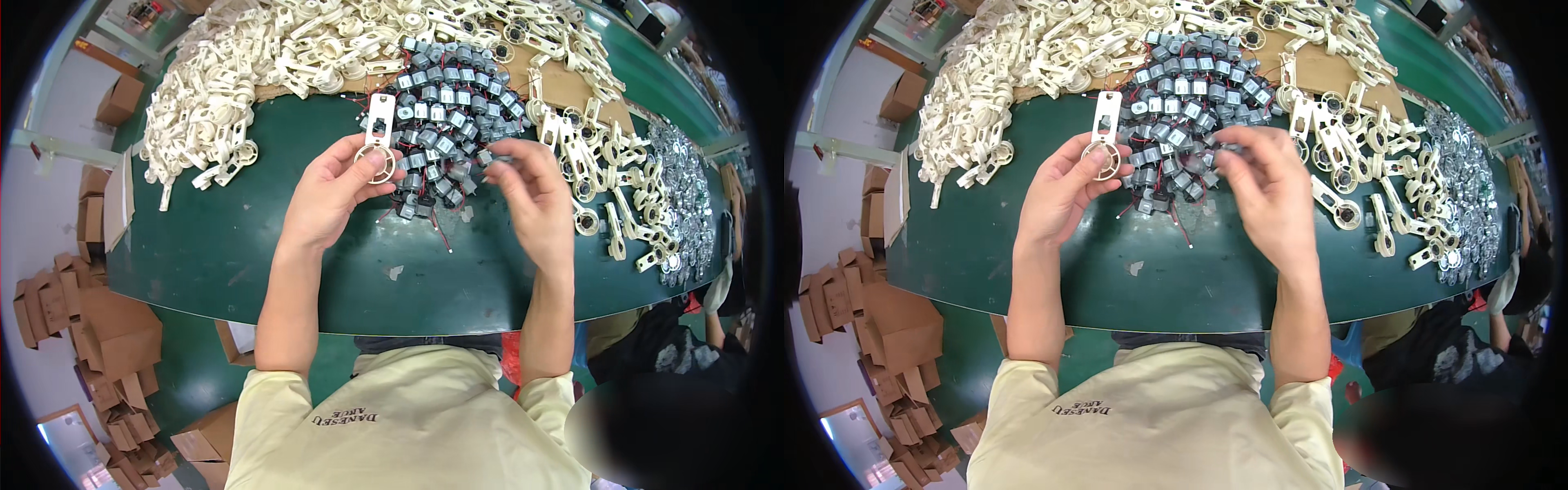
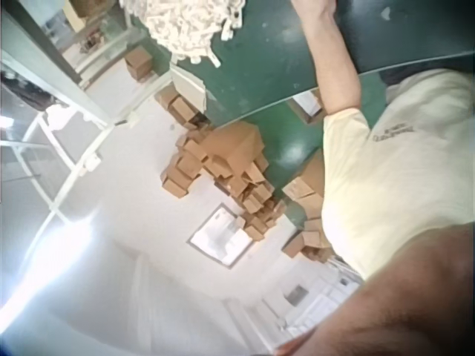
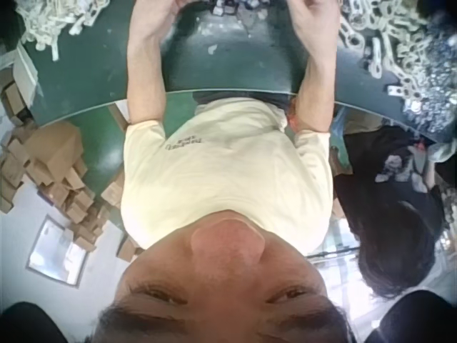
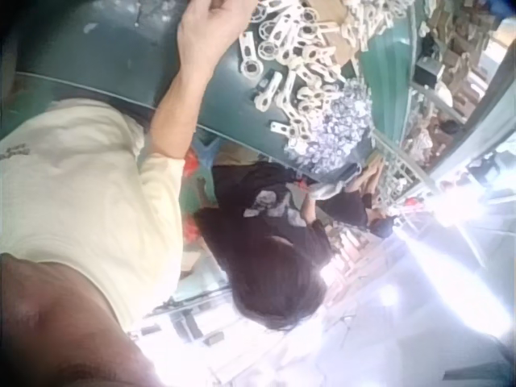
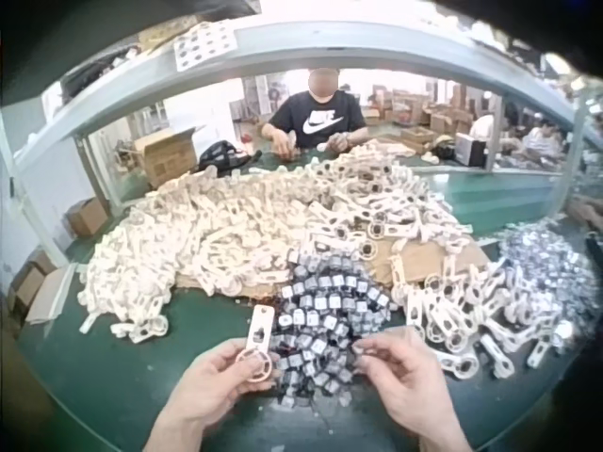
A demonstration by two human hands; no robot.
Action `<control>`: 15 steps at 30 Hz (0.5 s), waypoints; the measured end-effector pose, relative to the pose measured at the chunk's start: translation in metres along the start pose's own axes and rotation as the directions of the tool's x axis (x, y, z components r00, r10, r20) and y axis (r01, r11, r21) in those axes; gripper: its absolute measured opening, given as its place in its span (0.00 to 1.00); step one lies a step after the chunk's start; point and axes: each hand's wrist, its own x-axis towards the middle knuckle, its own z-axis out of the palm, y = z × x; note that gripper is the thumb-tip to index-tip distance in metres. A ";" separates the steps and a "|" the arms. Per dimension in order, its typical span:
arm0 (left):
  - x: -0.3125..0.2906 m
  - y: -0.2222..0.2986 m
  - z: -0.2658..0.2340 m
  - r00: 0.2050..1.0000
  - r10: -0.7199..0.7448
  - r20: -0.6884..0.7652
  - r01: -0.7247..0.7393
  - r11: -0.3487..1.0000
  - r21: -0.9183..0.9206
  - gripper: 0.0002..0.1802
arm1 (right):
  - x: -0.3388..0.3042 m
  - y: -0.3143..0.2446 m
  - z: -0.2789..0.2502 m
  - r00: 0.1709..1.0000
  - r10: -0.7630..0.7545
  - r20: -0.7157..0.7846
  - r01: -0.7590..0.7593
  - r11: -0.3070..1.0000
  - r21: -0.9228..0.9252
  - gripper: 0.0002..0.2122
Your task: Assemble small electronic motor components by inserting magnets and coils into plastic housings.
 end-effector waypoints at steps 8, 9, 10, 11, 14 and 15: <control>-0.006 -0.004 0.002 0.980 0.063 0.190 0.023 0.907 -0.420 0.22 | -0.004 -0.005 -0.018 0.991 0.128 0.029 -0.131 0.948 0.290 0.14; -0.007 -0.004 0.003 0.978 0.065 0.198 0.022 0.911 -0.411 0.22 | -0.004 -0.004 -0.016 0.991 0.128 0.034 -0.133 0.947 0.292 0.14; -0.008 -0.006 0.003 0.979 0.070 0.192 0.013 0.915 -0.402 0.22 | -0.005 -0.003 -0.014 0.992 0.106 0.064 -0.119 0.960 0.254 0.14; -0.008 -0.008 0.004 0.980 0.068 0.185 0.012 0.916 -0.400 0.22 | -0.006 -0.002 -0.012 0.992 0.085 0.095 -0.104 0.971 0.216 0.14; -0.005 -0.011 0.005 0.984 0.077 0.164 -0.015 0.937 -0.350 0.22 | -0.005 -0.012 0.004 0.988 0.111 0.106 -0.138 0.945 0.295 0.13; -0.005 -0.011 0.006 0.985 0.076 0.158 -0.016 0.938 -0.347 0.22 | -0.004 -0.013 0.007 0.987 0.108 0.122 -0.142 0.938 0.317 0.12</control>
